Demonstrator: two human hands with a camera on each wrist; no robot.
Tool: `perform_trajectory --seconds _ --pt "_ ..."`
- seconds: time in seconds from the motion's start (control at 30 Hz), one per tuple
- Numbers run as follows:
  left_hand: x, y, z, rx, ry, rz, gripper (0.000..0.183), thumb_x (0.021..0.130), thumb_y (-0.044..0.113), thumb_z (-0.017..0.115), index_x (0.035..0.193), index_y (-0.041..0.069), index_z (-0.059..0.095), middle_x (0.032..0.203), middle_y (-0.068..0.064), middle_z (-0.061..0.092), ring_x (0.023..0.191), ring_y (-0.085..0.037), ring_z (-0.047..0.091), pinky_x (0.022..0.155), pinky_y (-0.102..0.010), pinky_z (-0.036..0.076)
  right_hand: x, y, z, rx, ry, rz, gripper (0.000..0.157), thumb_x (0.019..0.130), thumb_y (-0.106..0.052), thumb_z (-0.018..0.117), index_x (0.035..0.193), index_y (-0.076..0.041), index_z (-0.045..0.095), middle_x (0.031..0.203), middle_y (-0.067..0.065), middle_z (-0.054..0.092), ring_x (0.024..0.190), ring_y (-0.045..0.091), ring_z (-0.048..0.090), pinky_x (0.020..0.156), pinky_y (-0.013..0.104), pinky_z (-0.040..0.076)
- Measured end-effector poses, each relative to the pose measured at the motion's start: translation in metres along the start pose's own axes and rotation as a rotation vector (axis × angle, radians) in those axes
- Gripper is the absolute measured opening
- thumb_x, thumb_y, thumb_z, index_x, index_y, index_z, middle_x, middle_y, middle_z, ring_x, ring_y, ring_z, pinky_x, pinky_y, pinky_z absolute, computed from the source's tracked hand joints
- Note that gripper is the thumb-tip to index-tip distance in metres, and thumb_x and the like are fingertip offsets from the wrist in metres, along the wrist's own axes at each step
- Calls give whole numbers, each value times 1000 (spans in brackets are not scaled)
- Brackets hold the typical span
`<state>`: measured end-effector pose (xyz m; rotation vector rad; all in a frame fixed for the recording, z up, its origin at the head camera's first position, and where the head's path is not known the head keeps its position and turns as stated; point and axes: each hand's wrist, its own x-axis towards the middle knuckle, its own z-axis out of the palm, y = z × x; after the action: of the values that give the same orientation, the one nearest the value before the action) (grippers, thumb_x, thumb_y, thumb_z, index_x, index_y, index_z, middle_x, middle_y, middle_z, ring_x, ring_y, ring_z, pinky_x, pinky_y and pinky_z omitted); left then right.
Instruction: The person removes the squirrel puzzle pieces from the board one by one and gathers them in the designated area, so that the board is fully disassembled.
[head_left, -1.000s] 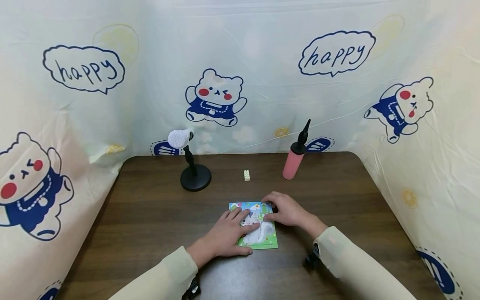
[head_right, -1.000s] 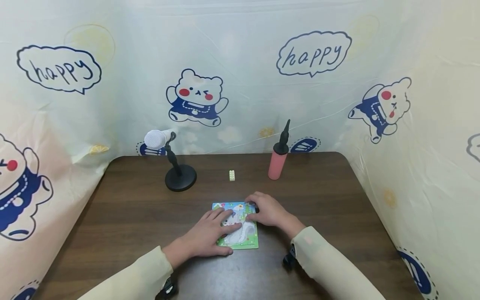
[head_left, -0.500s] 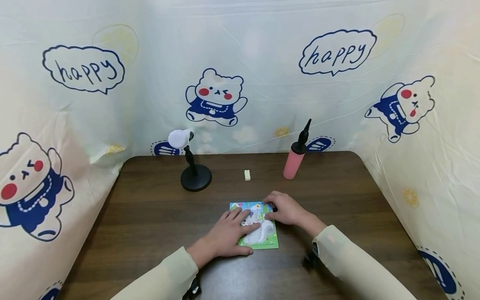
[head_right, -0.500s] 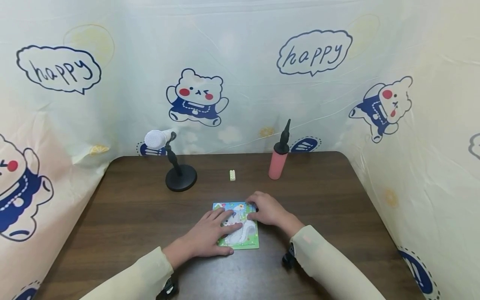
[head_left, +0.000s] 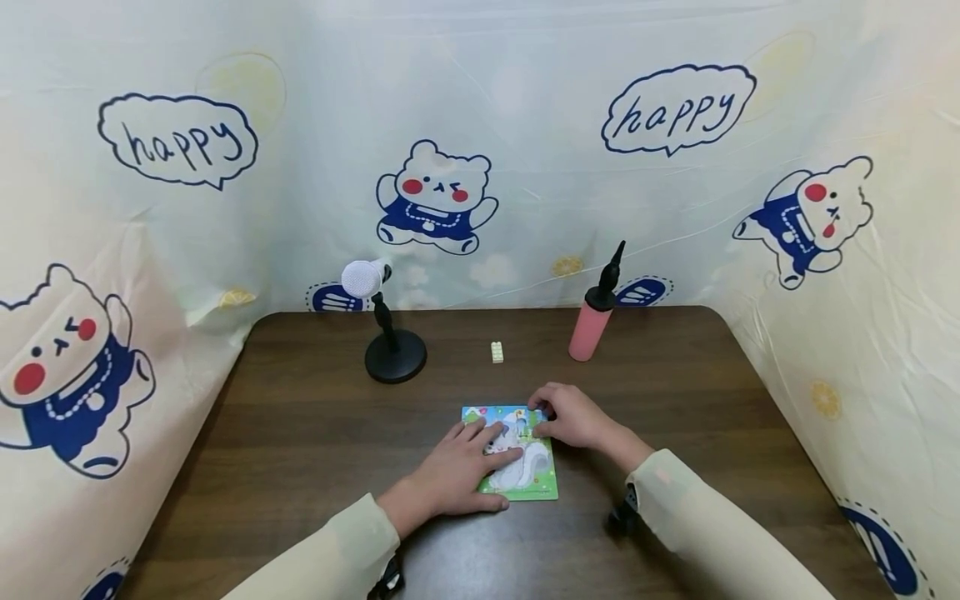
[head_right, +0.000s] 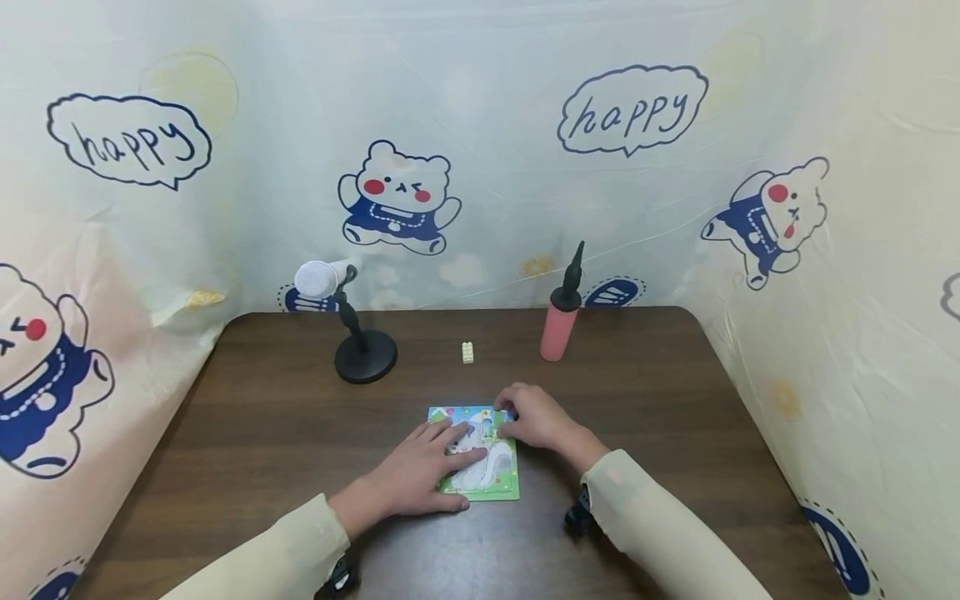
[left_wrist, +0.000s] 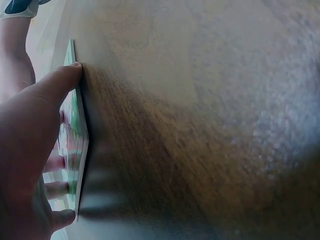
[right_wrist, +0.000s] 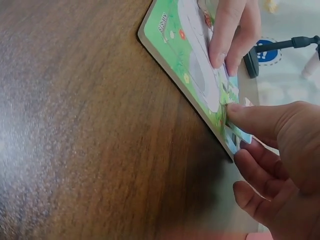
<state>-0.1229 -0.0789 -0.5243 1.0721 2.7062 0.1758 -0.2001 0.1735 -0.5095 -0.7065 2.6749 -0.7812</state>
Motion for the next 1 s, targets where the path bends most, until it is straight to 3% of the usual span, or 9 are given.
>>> perform_trajectory --seconds 0.33,0.5,0.77,1.0 --pt "3 -1 3 16 11 8 74 92 77 50 158 45 37 168 -9 31 152 -39 31 120 -63 27 -5 11 -5 169 94 -34 14 90 -14 80 104 -13 78 96 0 69 83 12 61 76 27 54" --pt "3 0 3 5 33 15 75 91 76 54 156 43 41 166 -9 33 150 -39 33 118 -64 28 -12 27 -19 210 148 -16 12 90 -14 80 101 -16 78 97 -2 72 85 12 65 76 28 56" --pt "-7 -10 20 -59 112 -3 94 83 88 49 161 37 34 169 -7 26 154 -35 27 120 -66 21 -46 71 -52 162 144 54 9 90 -15 80 99 -15 79 97 -2 73 89 15 67 82 36 58" --pt "-24 -27 10 -91 132 -36 95 82 86 54 159 34 38 169 -6 27 153 -33 28 120 -65 23 -73 108 -77 122 160 141 7 90 -12 79 97 -11 78 95 4 72 84 18 67 73 35 58"
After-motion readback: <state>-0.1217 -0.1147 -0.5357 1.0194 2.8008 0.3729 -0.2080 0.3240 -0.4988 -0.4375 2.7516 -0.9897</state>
